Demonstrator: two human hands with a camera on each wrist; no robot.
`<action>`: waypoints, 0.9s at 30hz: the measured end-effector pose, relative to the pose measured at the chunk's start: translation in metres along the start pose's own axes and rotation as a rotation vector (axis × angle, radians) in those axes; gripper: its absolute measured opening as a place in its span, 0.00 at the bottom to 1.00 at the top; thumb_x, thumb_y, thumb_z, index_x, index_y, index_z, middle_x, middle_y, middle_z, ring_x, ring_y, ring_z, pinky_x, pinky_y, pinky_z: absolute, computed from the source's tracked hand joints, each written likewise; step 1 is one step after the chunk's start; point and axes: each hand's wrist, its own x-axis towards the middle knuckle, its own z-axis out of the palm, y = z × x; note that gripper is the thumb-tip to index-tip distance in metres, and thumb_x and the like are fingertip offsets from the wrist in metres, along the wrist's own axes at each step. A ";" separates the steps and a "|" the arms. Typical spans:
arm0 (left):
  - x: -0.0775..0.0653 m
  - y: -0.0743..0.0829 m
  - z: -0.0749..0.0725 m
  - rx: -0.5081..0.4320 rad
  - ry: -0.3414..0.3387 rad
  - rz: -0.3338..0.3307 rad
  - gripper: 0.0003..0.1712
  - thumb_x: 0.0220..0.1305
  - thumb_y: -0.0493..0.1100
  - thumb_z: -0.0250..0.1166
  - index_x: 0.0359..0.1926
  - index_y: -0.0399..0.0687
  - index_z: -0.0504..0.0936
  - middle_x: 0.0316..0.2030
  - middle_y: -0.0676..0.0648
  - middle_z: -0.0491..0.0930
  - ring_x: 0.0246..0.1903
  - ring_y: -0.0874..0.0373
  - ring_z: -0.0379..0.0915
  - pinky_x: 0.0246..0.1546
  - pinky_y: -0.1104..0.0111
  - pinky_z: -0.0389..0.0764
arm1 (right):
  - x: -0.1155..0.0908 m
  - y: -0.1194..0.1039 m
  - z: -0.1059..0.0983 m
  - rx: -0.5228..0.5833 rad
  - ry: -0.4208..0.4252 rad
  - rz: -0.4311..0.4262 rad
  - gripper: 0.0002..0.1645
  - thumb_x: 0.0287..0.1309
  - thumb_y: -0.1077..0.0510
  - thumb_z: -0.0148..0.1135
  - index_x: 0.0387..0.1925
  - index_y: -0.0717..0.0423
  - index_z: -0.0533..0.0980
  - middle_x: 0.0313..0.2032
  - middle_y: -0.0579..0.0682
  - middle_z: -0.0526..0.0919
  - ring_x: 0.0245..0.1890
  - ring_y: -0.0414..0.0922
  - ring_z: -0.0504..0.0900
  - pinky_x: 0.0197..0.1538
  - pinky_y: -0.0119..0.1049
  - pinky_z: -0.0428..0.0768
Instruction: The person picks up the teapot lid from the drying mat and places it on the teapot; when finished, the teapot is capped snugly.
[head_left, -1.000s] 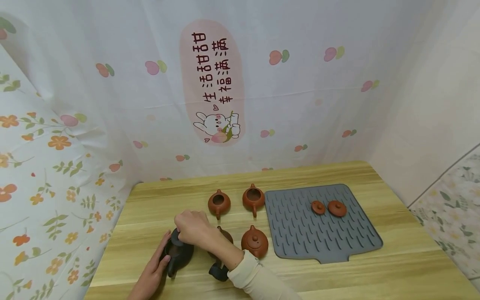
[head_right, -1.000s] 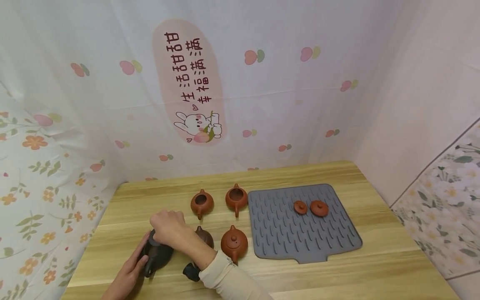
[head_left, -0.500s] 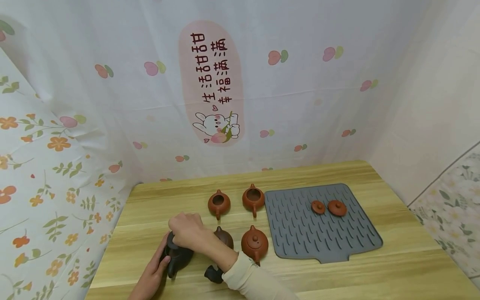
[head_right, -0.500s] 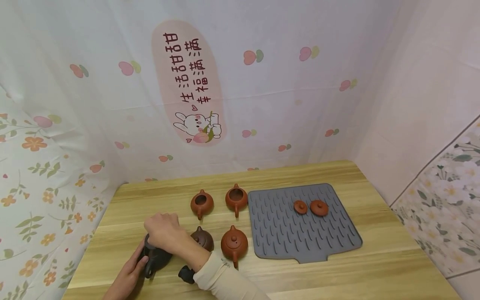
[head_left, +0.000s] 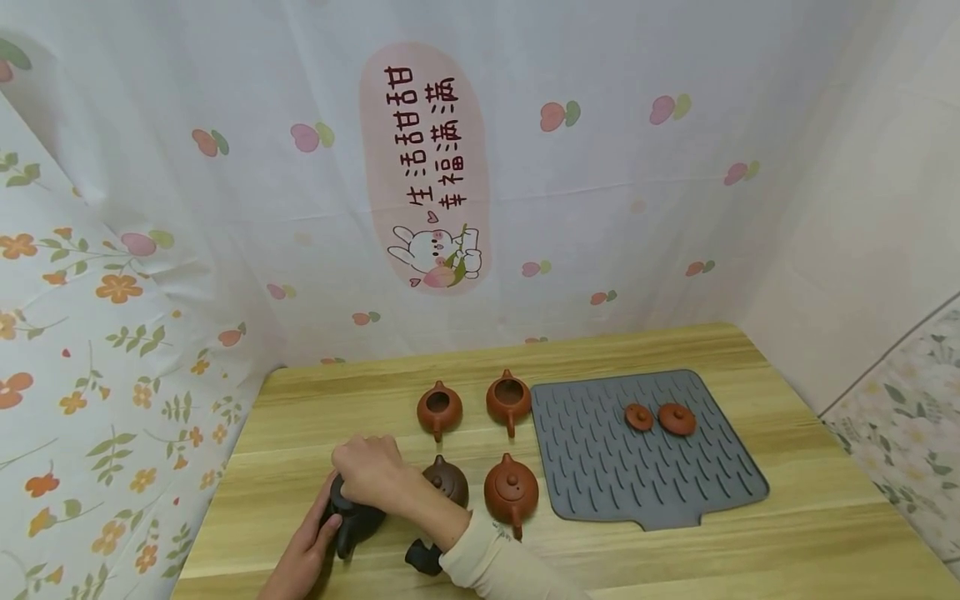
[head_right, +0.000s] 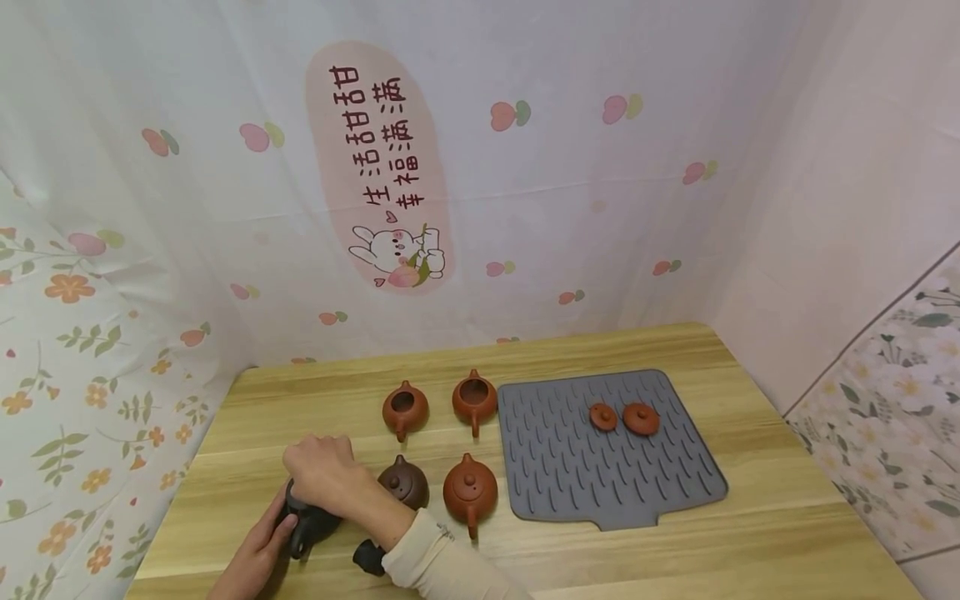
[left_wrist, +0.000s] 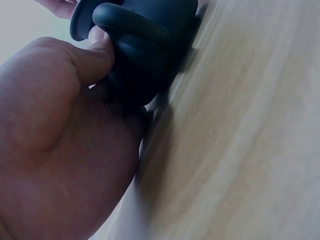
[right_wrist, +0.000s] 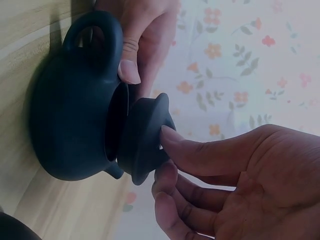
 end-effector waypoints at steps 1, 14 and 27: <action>0.000 0.001 0.000 -0.005 0.002 -0.007 0.39 0.90 0.42 0.52 0.91 0.64 0.48 0.79 0.84 0.48 0.74 0.95 0.43 0.64 0.95 0.49 | 0.000 -0.001 0.000 -0.003 -0.002 0.000 0.16 0.73 0.57 0.71 0.26 0.43 0.82 0.23 0.40 0.80 0.19 0.38 0.68 0.24 0.31 0.62; -0.003 -0.016 -0.001 0.008 0.020 0.018 0.39 0.89 0.41 0.53 0.91 0.64 0.50 0.78 0.84 0.50 0.73 0.94 0.45 0.64 0.95 0.50 | 0.005 -0.009 0.008 0.008 -0.030 0.004 0.14 0.70 0.57 0.73 0.26 0.42 0.84 0.27 0.40 0.85 0.21 0.38 0.72 0.25 0.32 0.69; -0.004 -0.016 0.001 0.047 0.056 -0.001 0.38 0.89 0.42 0.54 0.90 0.60 0.53 0.85 0.51 0.56 0.72 0.94 0.47 0.64 0.94 0.52 | 0.007 -0.011 0.010 -0.025 -0.005 -0.012 0.18 0.72 0.56 0.72 0.23 0.43 0.80 0.23 0.40 0.79 0.19 0.37 0.69 0.23 0.31 0.64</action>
